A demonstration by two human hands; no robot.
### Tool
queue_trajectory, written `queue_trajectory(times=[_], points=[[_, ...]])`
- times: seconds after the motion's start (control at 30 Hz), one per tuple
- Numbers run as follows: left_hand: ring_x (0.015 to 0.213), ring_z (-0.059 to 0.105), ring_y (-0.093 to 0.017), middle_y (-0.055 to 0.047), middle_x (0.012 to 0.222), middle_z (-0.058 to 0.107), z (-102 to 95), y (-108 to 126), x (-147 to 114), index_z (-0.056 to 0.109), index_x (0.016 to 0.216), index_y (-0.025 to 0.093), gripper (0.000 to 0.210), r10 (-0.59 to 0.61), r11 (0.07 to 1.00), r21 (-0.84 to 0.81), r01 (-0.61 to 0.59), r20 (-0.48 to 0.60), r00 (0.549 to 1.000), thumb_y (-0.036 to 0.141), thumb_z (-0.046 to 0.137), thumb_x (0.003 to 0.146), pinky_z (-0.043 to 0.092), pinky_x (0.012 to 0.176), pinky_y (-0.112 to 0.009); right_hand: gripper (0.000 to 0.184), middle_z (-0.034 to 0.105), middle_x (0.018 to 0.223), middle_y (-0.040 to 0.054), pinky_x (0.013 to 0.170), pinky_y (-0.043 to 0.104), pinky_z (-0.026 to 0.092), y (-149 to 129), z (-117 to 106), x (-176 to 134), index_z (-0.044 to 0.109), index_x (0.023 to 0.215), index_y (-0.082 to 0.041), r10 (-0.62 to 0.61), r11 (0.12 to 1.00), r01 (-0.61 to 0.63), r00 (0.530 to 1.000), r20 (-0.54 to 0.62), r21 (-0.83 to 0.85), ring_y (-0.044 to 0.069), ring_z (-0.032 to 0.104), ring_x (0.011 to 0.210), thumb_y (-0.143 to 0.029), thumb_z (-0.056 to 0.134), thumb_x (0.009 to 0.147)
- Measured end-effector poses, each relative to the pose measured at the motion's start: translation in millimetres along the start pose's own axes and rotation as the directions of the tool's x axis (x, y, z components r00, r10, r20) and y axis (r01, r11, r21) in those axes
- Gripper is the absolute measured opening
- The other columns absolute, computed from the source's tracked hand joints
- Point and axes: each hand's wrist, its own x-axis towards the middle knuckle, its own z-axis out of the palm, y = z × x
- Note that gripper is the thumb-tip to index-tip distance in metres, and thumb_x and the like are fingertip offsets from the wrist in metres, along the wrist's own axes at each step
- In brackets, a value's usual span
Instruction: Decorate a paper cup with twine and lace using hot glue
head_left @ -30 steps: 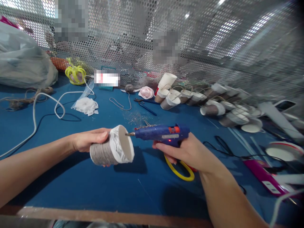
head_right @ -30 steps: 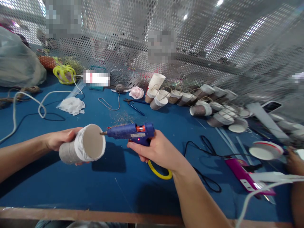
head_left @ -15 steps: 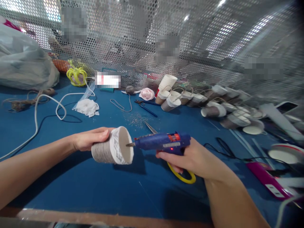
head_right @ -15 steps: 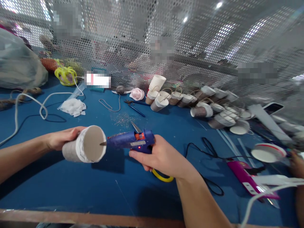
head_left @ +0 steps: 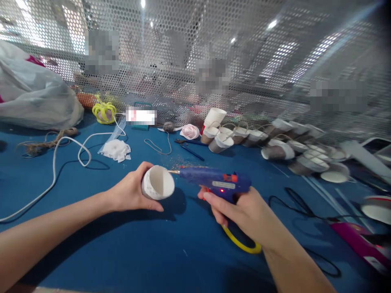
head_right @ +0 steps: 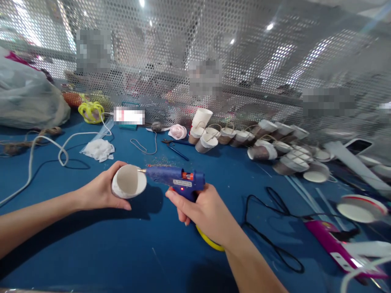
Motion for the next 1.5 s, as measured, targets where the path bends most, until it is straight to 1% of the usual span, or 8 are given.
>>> queue_trajectory(times=[0.17,0.37,0.73,0.87,0.97,1.17,1.33,1.5], points=[[0.099,0.055,-0.025,-0.012,0.113,0.054,-3.2,4,-1,0.03,0.119,0.017,0.07,0.108,0.991,0.076,-0.11,0.025,0.994,0.033,0.069,0.064,0.044,0.086,-0.038,0.039,0.053,0.041,-0.0017,0.049,0.024,0.05,-1,3,2,0.049,0.048,-0.021,0.013,0.993,-0.018,0.999,-0.042,-0.116,0.012,0.054,0.041,-0.046,0.057,0.076],[0.099,0.055,-0.026,-0.012,0.111,0.052,-3.0,6,-2,0.036,0.114,0.018,0.064,0.251,0.938,0.243,-0.245,0.006,0.968,0.034,0.069,0.062,0.045,0.085,-0.039,0.032,0.054,0.042,-0.0022,0.045,0.023,0.049,1,2,3,0.052,0.053,-0.021,0.006,0.991,-0.015,0.998,-0.065,-0.133,0.012,0.053,0.039,-0.042,0.058,0.076],[0.091,0.058,-0.024,-0.01,0.105,0.054,-3.1,-1,-2,0.033,0.108,0.02,0.062,0.215,0.957,0.228,-0.181,-0.133,0.968,0.039,0.071,0.063,0.047,0.076,-0.036,0.04,0.054,0.041,-0.0015,0.046,0.025,0.047,2,-2,1,0.046,0.043,-0.022,0.07,0.971,-0.057,0.996,0.049,-0.232,0.013,0.053,0.041,-0.043,0.059,0.075],[0.09,0.058,-0.023,-0.01,0.104,0.055,-3.4,-2,-2,0.033,0.109,0.019,0.063,0.237,0.948,0.247,-0.201,-0.127,0.963,0.041,0.071,0.064,0.048,0.075,-0.035,0.041,0.054,0.042,-0.0013,0.048,0.024,0.049,0,-3,0,0.045,0.043,-0.022,0.047,0.977,-0.048,0.999,-0.008,-0.207,0.013,0.055,0.043,-0.045,0.057,0.075],[0.091,0.059,-0.023,-0.01,0.105,0.056,-3.7,-2,-2,0.034,0.109,0.019,0.061,0.294,0.922,0.308,-0.235,-0.161,0.942,0.038,0.071,0.064,0.048,0.075,-0.035,0.041,0.055,0.042,-0.0014,0.048,0.024,0.049,-1,-4,-1,0.046,0.042,-0.022,0.053,0.972,-0.06,0.998,-0.037,-0.227,0.013,0.055,0.042,-0.045,0.057,0.075],[0.091,0.06,-0.024,-0.011,0.104,0.057,-3.4,-4,-1,0.036,0.108,0.018,0.06,0.389,0.86,0.442,-0.256,-0.24,0.89,0.028,0.073,0.061,0.051,0.075,-0.036,0.044,0.053,0.039,-0.002,0.046,0.023,0.048,-4,-1,-5,0.045,0.039,-0.022,0.077,0.974,-0.062,0.995,0.063,-0.218,0.012,0.052,0.04,-0.045,0.056,0.076],[0.095,0.059,-0.025,-0.012,0.107,0.057,-3.5,-4,0,0.036,0.114,0.018,0.064,0.466,0.802,0.513,-0.306,-0.217,0.858,0.029,0.073,0.063,0.051,0.078,-0.039,0.043,0.055,0.04,-0.0013,0.046,0.023,0.048,0,0,-2,0.046,0.041,-0.022,0.044,0.97,-0.049,0.999,-0.023,-0.237,0.013,0.054,0.041,-0.046,0.055,0.076],[0.1,0.056,-0.026,-0.015,0.111,0.055,-3.4,-5,0,0.034,0.12,0.017,0.063,0.541,0.736,0.594,-0.325,-0.226,0.81,0.028,0.069,0.068,0.049,0.083,-0.042,0.042,0.055,0.04,-0.0013,0.044,0.023,0.046,1,2,-3,0.047,0.041,-0.022,0.106,0.963,-0.082,0.991,0.083,-0.255,0.012,0.053,0.039,-0.045,0.057,0.075]])
